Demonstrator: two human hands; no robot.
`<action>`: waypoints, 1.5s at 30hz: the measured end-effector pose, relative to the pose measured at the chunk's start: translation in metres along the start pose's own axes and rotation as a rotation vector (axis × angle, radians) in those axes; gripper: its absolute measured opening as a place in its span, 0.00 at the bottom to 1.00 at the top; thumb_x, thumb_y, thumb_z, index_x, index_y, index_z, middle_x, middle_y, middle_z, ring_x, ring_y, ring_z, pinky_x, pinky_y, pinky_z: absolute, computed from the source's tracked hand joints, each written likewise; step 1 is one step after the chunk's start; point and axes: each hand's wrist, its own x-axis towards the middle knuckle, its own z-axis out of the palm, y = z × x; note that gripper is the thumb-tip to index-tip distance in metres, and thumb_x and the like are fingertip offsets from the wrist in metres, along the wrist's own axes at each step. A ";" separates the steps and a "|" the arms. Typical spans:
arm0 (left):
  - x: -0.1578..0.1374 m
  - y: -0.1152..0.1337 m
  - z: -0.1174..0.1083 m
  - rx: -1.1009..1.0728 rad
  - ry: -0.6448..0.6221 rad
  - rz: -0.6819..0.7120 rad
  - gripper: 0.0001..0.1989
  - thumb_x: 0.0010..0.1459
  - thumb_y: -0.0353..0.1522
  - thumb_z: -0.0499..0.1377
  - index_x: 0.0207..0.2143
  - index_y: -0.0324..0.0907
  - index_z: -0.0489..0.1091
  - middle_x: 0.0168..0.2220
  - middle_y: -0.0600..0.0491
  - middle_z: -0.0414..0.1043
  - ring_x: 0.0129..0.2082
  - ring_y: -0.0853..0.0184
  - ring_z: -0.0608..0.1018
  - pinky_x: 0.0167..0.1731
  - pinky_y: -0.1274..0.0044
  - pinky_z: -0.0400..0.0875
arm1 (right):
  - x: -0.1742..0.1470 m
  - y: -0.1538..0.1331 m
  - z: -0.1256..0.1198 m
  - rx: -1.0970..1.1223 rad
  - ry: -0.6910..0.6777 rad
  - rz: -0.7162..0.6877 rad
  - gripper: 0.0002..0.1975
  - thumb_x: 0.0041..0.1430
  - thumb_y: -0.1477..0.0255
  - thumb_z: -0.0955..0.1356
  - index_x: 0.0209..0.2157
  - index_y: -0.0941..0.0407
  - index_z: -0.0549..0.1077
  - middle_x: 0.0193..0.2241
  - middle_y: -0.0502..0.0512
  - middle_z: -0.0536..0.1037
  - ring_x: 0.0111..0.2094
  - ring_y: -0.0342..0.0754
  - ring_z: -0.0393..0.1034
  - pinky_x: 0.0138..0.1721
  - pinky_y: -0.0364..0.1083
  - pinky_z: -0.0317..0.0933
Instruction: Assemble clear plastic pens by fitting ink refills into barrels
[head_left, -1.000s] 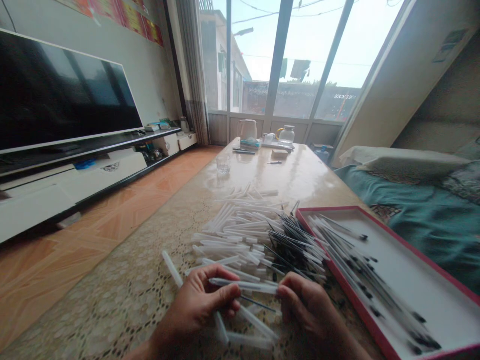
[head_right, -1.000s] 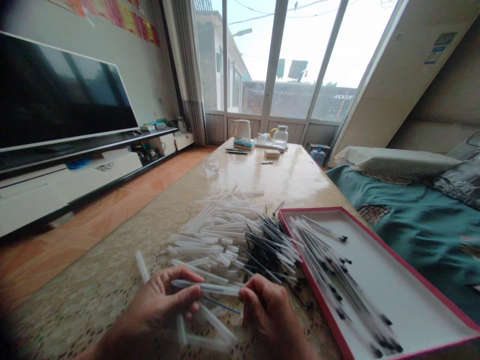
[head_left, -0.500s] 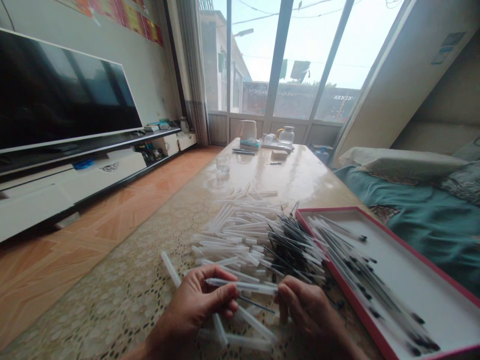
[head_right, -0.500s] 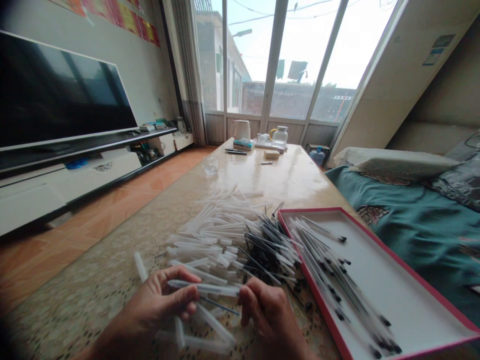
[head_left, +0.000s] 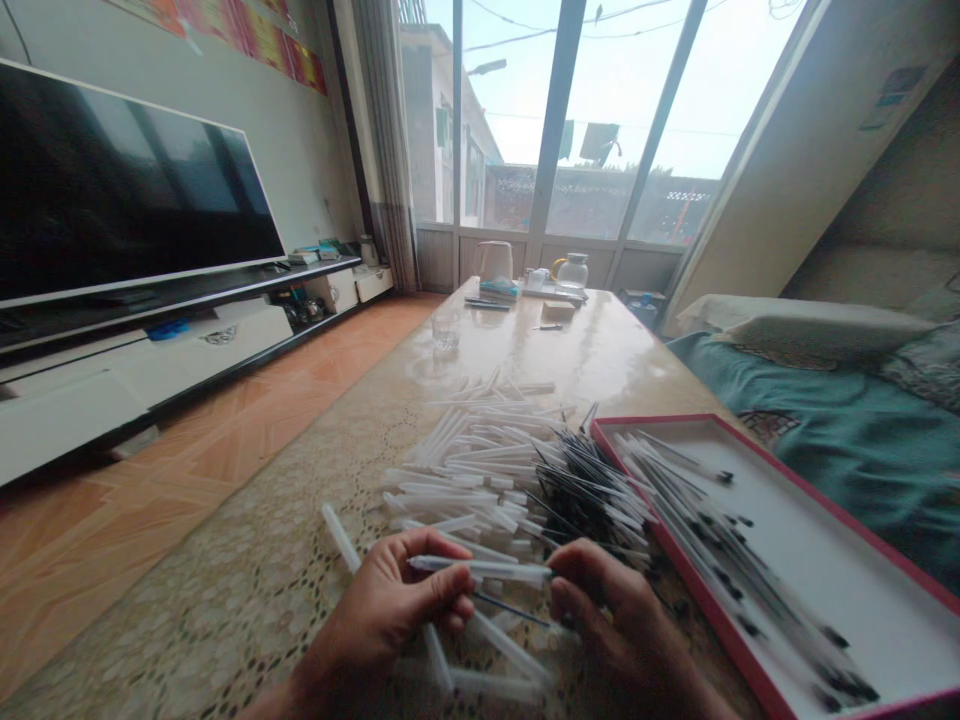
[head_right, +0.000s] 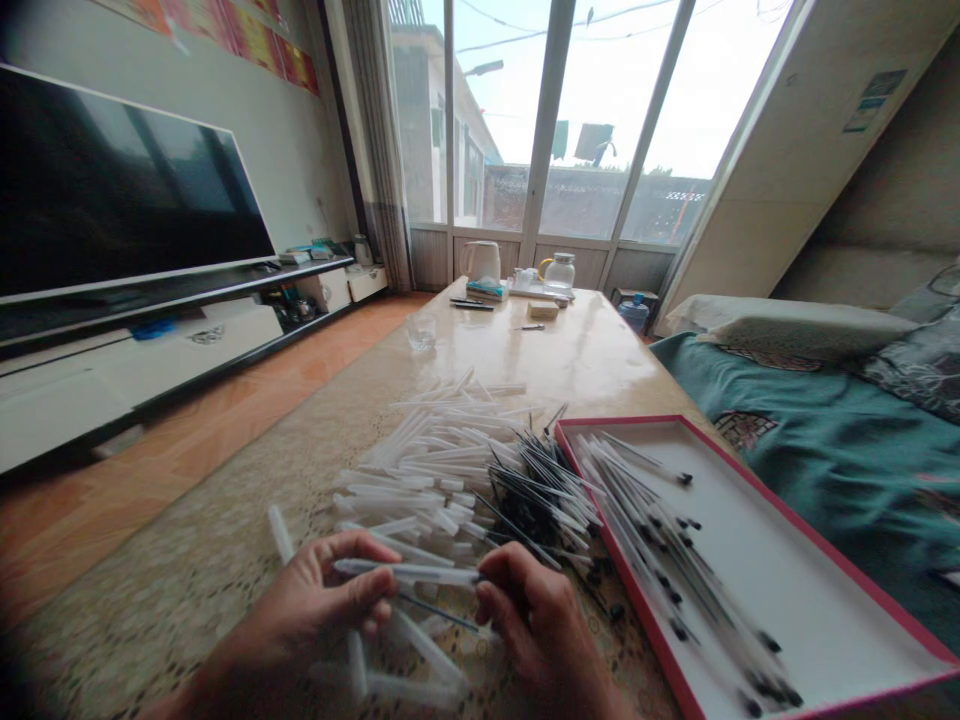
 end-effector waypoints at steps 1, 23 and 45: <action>0.001 0.000 0.000 -0.001 0.003 0.001 0.20 0.36 0.40 0.74 0.28 0.37 0.74 0.16 0.54 0.77 0.16 0.71 0.76 0.20 0.82 0.67 | 0.000 0.000 0.000 0.004 -0.004 0.011 0.10 0.64 0.63 0.63 0.35 0.56 0.69 0.23 0.47 0.71 0.24 0.43 0.64 0.25 0.40 0.57; -0.001 0.002 0.002 -0.019 -0.002 0.017 0.18 0.38 0.38 0.74 0.27 0.37 0.74 0.16 0.54 0.77 0.16 0.72 0.76 0.20 0.83 0.68 | 0.000 -0.003 -0.002 0.055 -0.055 0.027 0.17 0.66 0.61 0.59 0.31 0.56 0.70 0.21 0.48 0.71 0.23 0.43 0.64 0.25 0.41 0.56; 0.005 -0.002 -0.007 -0.103 0.041 0.052 0.18 0.37 0.37 0.74 0.27 0.37 0.74 0.17 0.55 0.77 0.17 0.73 0.75 0.19 0.85 0.69 | 0.002 0.020 -0.016 -0.032 0.385 0.076 0.19 0.62 0.63 0.64 0.52 0.56 0.66 0.37 0.56 0.78 0.29 0.48 0.74 0.31 0.44 0.68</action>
